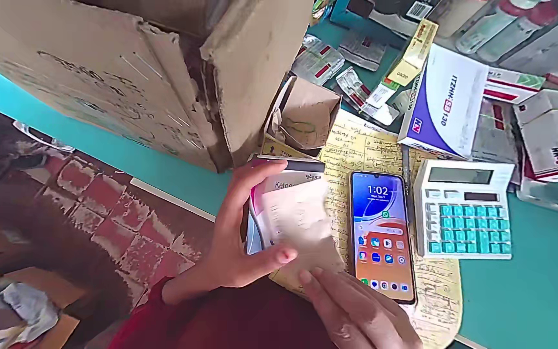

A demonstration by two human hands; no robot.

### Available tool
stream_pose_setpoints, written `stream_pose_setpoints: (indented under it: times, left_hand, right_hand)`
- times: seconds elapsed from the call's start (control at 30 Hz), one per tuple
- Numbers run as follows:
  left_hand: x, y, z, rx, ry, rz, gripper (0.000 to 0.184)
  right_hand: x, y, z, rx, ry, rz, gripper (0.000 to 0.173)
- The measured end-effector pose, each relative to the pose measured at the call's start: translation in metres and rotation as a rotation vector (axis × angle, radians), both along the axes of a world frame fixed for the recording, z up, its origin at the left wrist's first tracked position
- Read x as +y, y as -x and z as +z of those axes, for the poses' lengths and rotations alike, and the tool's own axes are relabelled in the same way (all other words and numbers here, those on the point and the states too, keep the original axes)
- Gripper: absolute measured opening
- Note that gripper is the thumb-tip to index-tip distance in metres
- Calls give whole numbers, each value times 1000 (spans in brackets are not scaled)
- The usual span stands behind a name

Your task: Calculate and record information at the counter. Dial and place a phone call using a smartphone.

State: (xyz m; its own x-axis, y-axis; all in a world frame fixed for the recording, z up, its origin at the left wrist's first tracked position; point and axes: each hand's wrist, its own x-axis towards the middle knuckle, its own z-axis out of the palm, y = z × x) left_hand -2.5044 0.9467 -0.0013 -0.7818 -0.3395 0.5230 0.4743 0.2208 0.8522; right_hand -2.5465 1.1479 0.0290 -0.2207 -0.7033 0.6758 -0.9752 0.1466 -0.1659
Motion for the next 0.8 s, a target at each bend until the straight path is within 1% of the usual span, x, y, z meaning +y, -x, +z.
stream_pose_setpoints:
  times: [0.07,0.13,0.27,0.33,0.43,0.5,0.57,0.67,0.8]
  left_hand:
    - [4,0,2,-21,3,40,68]
    - [6,1,3,-43,-9,63,71]
    - [10,3,3,-67,-29,83,70]
    - [15,6,1,-32,-73,124,67]
    - [19,10,-1,31,-126,179,62]
    - [21,12,-2,71,-140,185,55]
    - [21,14,-4,88,-143,196,49]
    - [20,16,-4,81,-119,231,46]
    - [25,25,2,91,-40,261,43]
  right_hand:
    - [-2,3,2,17,-64,39,19]
    - [-1,4,5,19,-101,21,20]
    - [10,4,9,1,-80,-75,16]
    - [24,7,9,-7,-51,-152,14]
    - [48,14,7,-58,-21,-338,20]
    - [65,19,3,-70,-19,-473,24]
    - [82,20,-4,-81,-21,-546,28]
    - [93,16,-17,-124,-14,-558,34]
    - [91,6,-26,-141,-29,-525,38]
